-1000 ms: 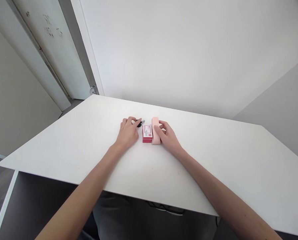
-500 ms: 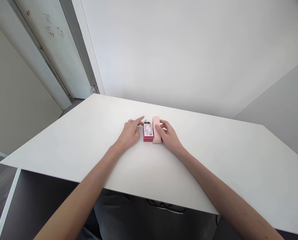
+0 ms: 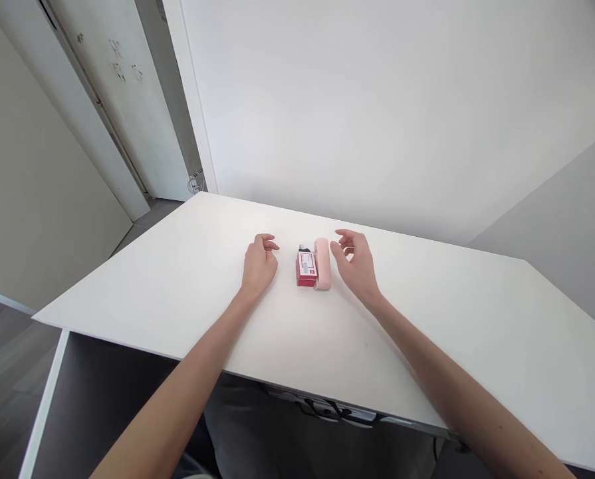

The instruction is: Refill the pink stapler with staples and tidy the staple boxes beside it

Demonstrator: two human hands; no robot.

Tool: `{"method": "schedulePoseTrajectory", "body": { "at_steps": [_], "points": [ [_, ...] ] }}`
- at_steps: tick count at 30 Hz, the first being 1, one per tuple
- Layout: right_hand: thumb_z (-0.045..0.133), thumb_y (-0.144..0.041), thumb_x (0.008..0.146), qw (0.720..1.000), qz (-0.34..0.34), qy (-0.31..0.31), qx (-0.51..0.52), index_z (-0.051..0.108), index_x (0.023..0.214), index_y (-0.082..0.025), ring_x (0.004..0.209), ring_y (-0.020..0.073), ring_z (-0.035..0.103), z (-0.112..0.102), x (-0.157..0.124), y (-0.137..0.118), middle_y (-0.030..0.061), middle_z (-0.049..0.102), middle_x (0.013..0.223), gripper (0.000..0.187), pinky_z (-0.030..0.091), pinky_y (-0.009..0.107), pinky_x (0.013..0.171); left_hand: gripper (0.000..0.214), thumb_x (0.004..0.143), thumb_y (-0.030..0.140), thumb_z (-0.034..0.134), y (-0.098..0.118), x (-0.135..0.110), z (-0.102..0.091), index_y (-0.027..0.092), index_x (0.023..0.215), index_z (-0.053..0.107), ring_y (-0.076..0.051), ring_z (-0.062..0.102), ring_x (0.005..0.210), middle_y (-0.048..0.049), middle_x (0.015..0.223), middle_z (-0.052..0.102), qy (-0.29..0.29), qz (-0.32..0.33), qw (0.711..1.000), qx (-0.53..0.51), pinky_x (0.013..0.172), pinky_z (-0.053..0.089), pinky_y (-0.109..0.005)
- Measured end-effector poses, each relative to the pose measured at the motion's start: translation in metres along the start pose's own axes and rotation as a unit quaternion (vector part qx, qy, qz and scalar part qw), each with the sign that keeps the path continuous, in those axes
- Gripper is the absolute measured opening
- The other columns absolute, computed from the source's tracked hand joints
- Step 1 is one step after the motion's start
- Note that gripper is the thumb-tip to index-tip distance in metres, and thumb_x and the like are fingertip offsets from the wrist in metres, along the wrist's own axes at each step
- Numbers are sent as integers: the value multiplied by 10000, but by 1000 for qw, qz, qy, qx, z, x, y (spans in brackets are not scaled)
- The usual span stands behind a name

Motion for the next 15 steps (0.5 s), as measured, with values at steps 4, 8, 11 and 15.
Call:
{"method": "schedulePoseTrajectory", "body": {
  "at_steps": [4,8,11,15],
  "points": [
    [538,-334,1020,986,-109,-88,-93,636,1252,-239,1208,263,619,21,6,-51,121,622,1329,269,499,446,1053,427,800,9,445,-5,-1,-11,232,1147,554,-251,660,1147,-80,1116,716,51,-13,998,-35,1049,506,-454],
    [504,-297,1052,916,-201,-223,-267,650,1343,-180,1389,320,530,76,-5,-81,164,627,1442,345,396,488,1190,380,806,30,457,-7,-3,-16,233,1114,544,-239,658,1125,-79,1105,694,74,-9,996,-54,1047,510,-439],
    [384,-318,1104,827,-223,-319,-405,662,1364,-77,1545,360,380,123,-13,-77,228,607,1502,451,272,518,1267,360,816,31,454,-10,-3,-19,229,1105,536,-232,650,1117,-82,1107,689,87,-12,994,-66,1044,512,-431],
    [463,-206,1028,735,-147,-389,-536,661,1387,-30,1635,380,227,160,-7,-51,256,567,1560,446,132,567,1307,347,823,31,460,-12,-3,-21,223,1103,532,-232,653,1101,-87,1103,688,89,-19,994,-59,1013,520,-420]
  ]
}}
Point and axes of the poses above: each hand's wrist, its own x-axis towards the middle knuckle, its own z-axis out of the palm, y = z × x, the point moved 10 cm from there along x, towards the middle knuckle
